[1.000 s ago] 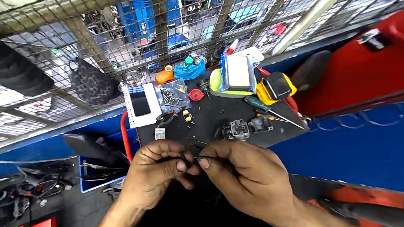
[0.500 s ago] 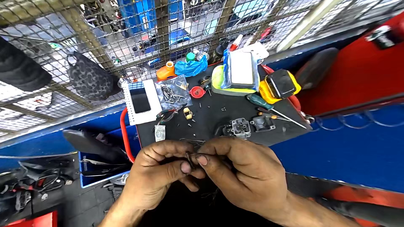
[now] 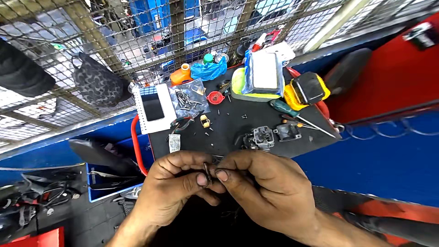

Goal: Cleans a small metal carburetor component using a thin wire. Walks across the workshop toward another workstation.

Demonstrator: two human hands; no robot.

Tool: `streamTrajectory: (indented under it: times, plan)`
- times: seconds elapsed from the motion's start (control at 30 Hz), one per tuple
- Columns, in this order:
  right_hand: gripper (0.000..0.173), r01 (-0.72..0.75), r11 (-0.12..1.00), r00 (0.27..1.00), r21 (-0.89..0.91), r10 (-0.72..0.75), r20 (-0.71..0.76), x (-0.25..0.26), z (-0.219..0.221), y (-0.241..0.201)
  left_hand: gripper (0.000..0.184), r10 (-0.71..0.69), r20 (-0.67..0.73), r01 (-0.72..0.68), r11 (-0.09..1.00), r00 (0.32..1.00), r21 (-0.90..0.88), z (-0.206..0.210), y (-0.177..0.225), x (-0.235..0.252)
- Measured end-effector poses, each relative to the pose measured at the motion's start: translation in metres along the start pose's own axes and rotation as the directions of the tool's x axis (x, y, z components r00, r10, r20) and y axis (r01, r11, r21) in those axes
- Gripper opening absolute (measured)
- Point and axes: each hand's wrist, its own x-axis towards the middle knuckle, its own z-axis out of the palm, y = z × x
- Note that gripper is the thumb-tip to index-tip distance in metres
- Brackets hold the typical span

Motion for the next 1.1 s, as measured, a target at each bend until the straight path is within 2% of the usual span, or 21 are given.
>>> streamTrajectory:
  times: [0.73, 1.1]
  plan:
    - [0.008, 0.012, 1.000, 1.000, -0.012, -0.012, -0.001, -0.0020, 0.0002, -0.0028, 0.029, 0.024, 0.003, -0.024, 1.000, 1.000, 0.014, -0.0023, -0.0024, -0.0014]
    - [0.007, 0.019, 1.000, 1.000, -0.021, -0.018, 0.008, -0.0020, 0.0015, -0.0029, 0.027, 0.048, -0.019, -0.046, 0.996, 0.999, 0.077, -0.0027, -0.0027, -0.0027]
